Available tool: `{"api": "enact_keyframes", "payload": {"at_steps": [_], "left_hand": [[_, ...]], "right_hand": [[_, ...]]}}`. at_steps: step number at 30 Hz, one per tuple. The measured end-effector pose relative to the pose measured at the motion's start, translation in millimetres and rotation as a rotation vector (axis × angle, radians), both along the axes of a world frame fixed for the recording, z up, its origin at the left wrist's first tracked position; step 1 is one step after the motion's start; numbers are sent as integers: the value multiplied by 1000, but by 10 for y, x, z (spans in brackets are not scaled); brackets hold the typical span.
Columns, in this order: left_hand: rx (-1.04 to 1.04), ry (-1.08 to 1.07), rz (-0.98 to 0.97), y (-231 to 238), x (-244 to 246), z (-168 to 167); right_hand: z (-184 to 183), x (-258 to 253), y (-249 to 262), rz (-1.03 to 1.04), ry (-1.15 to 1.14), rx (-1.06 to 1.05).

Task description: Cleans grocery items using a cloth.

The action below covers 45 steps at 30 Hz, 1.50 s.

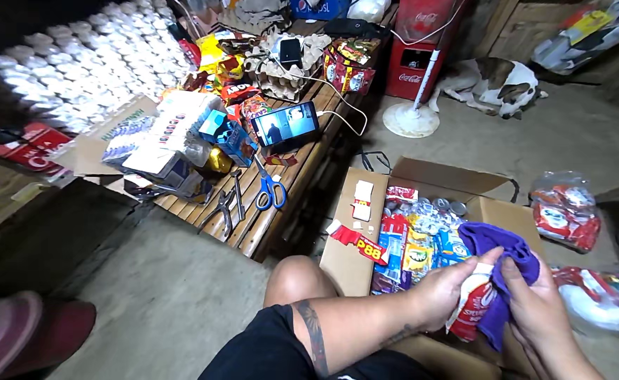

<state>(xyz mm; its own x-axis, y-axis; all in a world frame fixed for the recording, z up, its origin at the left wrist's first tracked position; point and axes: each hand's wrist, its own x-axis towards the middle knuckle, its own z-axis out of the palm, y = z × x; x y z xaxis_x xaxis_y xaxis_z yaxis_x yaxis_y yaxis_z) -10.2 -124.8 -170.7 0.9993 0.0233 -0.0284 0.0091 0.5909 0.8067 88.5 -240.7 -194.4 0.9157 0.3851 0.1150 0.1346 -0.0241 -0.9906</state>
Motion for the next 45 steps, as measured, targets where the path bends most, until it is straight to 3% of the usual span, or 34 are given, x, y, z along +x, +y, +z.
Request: {"api": "enact_keyframes", "payload": {"at_steps": [8, 17, 34, 45], "left_hand": [[102, 75, 35, 29, -143, 356], [103, 70, 28, 27, -142, 388], [115, 63, 24, 15, -110, 319], [47, 31, -11, -10, 26, -33]], "right_hand": [[-15, -28, 6, 0, 9, 11], [-48, -17, -11, 13, -2, -4], [-59, -11, -18, 15, -3, -27], [-81, -15, -17, -2, 19, -42]]}}
